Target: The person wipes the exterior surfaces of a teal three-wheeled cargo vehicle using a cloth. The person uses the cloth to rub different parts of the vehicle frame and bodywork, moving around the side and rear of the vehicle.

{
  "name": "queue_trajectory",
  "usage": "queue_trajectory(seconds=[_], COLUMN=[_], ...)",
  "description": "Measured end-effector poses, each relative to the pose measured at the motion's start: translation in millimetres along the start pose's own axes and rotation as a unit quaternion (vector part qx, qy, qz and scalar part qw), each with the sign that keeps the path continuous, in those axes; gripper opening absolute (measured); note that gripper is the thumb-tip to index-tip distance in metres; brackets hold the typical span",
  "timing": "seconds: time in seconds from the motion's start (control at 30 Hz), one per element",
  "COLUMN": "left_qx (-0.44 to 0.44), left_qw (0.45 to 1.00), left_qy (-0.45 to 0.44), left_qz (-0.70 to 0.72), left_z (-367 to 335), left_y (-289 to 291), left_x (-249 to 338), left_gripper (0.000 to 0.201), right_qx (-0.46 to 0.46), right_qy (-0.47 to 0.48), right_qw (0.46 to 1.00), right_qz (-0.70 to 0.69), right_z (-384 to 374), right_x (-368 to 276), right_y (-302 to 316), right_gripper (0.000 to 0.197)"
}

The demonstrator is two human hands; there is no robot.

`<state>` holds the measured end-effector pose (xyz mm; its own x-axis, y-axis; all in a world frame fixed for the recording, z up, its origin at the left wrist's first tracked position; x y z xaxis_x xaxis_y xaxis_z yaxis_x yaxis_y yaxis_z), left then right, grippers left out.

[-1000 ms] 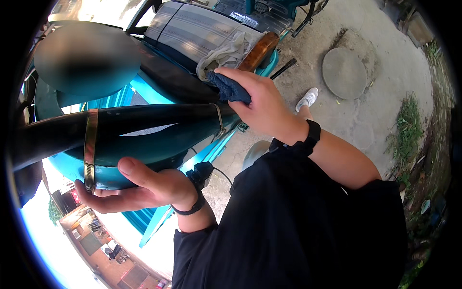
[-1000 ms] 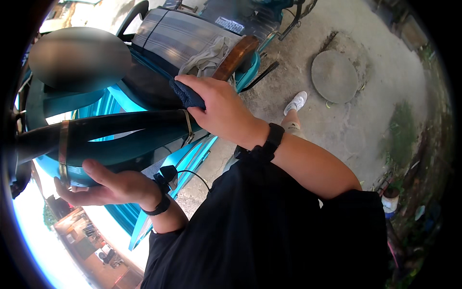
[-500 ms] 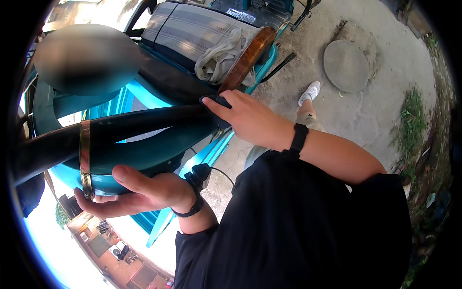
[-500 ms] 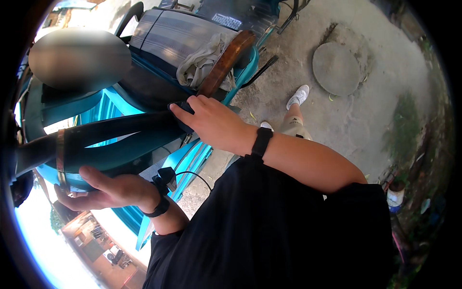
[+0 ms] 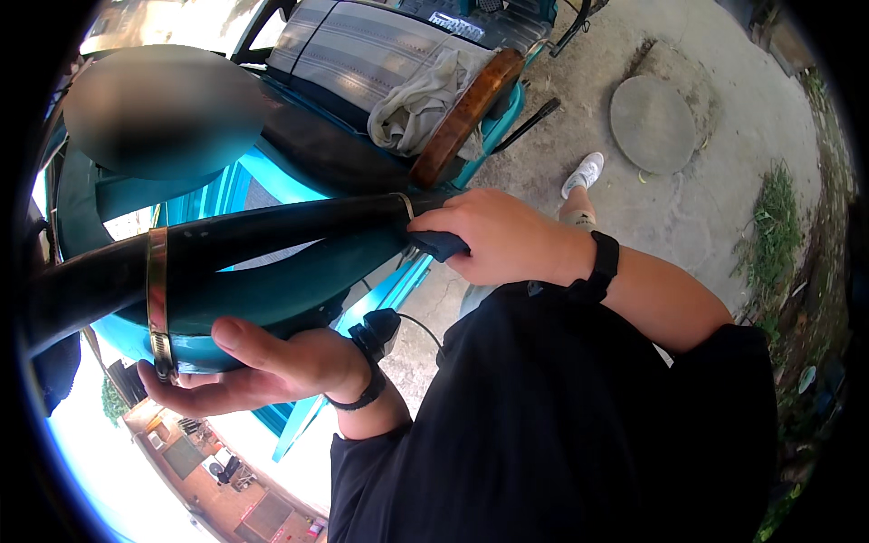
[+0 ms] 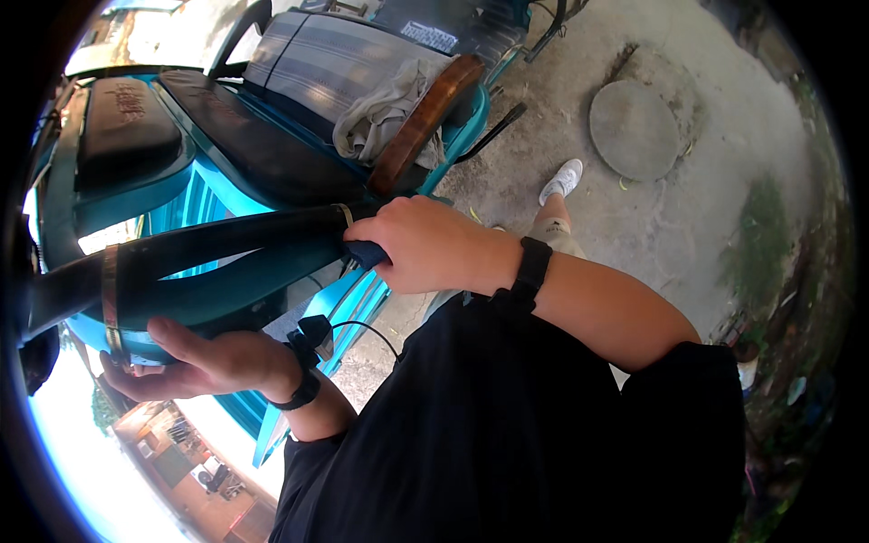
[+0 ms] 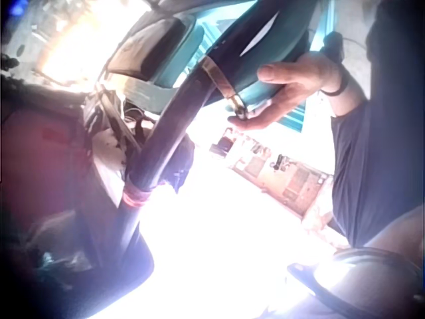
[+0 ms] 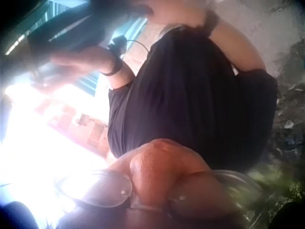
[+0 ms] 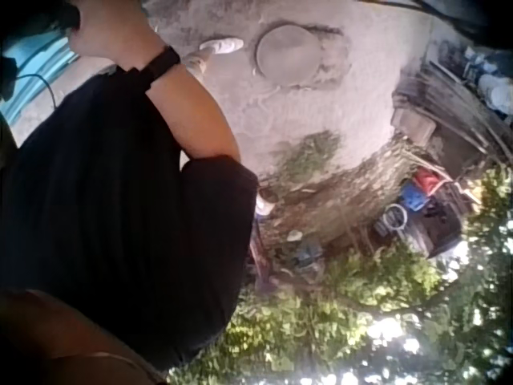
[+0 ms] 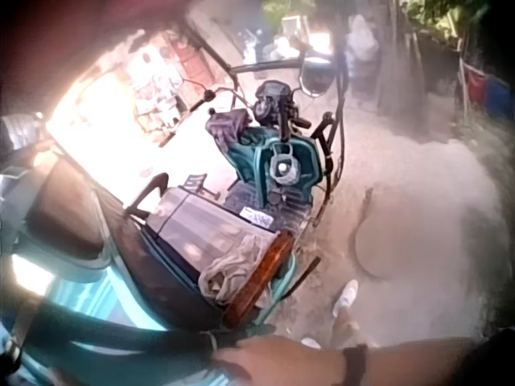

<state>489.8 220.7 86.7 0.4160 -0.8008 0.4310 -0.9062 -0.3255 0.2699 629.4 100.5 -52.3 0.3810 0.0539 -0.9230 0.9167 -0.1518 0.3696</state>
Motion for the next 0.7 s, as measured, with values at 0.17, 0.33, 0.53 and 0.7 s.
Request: queue_trajectory(seconds=[0.17,0.33,0.53,0.7], left_qx=[-0.001,0.005,0.055,0.030], left_qw=[1.000,1.000,0.998,0.999], left_qy=[0.001,0.012,0.017,0.021], left_qz=[-0.016,-0.012,0.020,-0.019], left_z=[-1,1,4,-1], left_y=[3,-1,-12,-5], left_x=[-1,3,17,12], left_gripper=[0.072,0.073,0.062,0.069], right_qx=[-0.082,-0.111,-0.147,-0.062], right_qy=[-0.054,0.003,-0.290,-0.308], right_qw=[0.993,0.988,0.886,0.618], right_qz=[0.071,0.106,-0.331,-0.721], right_z=[-25,-37,-53,-5], right_x=[-36,-32,-17,39], right_y=[0,6,22,4], right_gripper=[0.029,0.020,0.014,0.026])
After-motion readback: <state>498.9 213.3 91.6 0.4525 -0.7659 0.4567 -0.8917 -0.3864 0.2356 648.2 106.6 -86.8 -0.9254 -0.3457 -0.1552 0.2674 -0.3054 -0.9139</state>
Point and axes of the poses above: each hand's wrist, its own z-axis away from the middle knuckle, its own y-axis out of the back of the hand, x = y × z, the point moved 1 cm from there along -z, towards the middle knuckle, and after that the axes turned 6 degrees about -z, right-handed, at the moved point
